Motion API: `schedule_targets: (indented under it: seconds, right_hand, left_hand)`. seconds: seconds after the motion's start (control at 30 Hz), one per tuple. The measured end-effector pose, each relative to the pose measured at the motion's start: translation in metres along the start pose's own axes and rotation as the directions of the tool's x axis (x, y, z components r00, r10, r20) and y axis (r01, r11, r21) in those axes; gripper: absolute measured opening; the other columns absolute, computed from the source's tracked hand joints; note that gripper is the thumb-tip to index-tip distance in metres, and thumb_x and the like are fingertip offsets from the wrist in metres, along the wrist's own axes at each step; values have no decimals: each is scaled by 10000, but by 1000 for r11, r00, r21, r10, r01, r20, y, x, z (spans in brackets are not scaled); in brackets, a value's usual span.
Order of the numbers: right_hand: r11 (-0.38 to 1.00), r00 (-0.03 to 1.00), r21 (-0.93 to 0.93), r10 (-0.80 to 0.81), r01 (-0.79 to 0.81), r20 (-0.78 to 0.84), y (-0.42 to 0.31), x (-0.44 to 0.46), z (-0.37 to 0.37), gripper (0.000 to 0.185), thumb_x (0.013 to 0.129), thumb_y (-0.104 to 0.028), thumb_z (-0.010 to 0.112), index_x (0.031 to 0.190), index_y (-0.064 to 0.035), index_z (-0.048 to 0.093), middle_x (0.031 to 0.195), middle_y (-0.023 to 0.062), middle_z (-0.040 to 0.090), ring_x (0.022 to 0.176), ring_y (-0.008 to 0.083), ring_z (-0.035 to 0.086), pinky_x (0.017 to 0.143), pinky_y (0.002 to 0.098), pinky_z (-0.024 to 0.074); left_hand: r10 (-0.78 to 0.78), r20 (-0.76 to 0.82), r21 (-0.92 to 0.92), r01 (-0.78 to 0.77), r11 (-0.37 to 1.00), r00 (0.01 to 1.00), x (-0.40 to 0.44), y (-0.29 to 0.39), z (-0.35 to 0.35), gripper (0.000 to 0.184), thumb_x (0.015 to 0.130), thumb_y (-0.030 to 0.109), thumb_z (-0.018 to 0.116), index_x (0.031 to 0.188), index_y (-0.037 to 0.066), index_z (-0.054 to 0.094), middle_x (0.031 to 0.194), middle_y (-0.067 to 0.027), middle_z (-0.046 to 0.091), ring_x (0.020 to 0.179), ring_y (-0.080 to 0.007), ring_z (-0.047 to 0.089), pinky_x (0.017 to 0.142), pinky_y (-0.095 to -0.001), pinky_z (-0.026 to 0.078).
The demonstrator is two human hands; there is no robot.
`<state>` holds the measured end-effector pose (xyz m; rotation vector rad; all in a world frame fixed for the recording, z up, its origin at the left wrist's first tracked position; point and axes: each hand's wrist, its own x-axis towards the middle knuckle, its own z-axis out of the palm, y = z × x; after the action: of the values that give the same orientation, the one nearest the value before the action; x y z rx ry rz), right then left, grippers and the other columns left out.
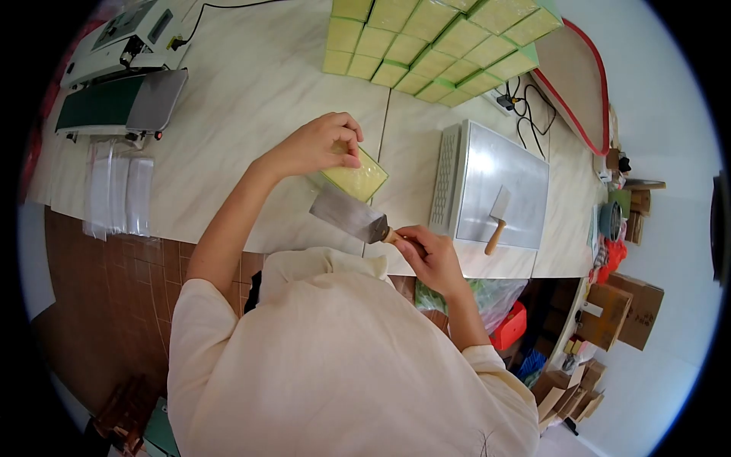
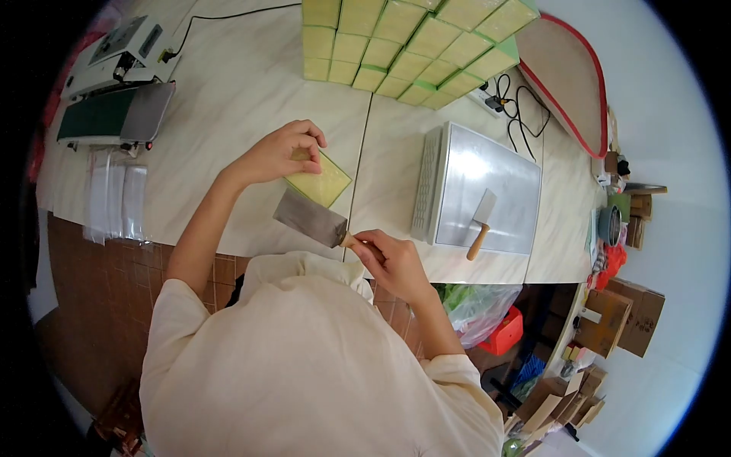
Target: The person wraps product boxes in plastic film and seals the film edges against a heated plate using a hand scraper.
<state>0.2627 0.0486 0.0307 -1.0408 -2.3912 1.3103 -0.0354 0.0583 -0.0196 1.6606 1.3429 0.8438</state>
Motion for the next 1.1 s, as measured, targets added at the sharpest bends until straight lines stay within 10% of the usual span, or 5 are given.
schedule_targets:
  seconds: [0.27,0.43,0.53,0.87,1.1]
  right_hand:
    - [995,994,-94,10,-20,-106,2,18,6,167,934,-154,639,1011,-6,626,666,122,618,512,204,572,503,314,446]
    - [989,981,-147,-37,9,-188,3,20,6,173,928,-149,641,1041,-18,647,685,142,625,521,241,583,506,325,455]
    - [975,975,-219,-73,26,-211,5,17,9,183,921,-156,646,1062,-40,664,697,143,632,529,272,584,500,337,457]
    - [919,980,-387,-8,-71,-199,10,-22,5,226,924,-107,622,1132,-21,648,783,187,653,621,322,645,560,346,496]
    - [921,963,-387,-66,-42,-262,14,-43,1,208,922,-154,634,1112,-75,659,706,116,644,533,274,595,502,348,472]
  left_hand:
    - [-82,-72,-111,74,991,994,-3,-3,-3,112,814,106,708,883,49,640,1100,-22,580,1073,-178,552,944,-315,436]
    - [-138,-411,-563,-132,816,901,-19,-46,21,454,999,432,484,1244,58,565,1201,-53,610,1167,-176,532,1025,-339,386]
    - [-74,-553,-494,-255,831,830,-22,-50,49,795,946,689,300,1314,12,494,1249,-116,579,1194,-196,520,1039,-331,376]
    - [-175,-666,-561,-333,757,725,5,-93,71,751,963,654,193,1075,34,601,951,-82,693,876,-159,621,786,-277,396]
    - [-179,-615,-624,-335,706,768,8,-100,69,735,945,699,208,1048,53,544,997,-131,690,900,-196,624,849,-321,466]
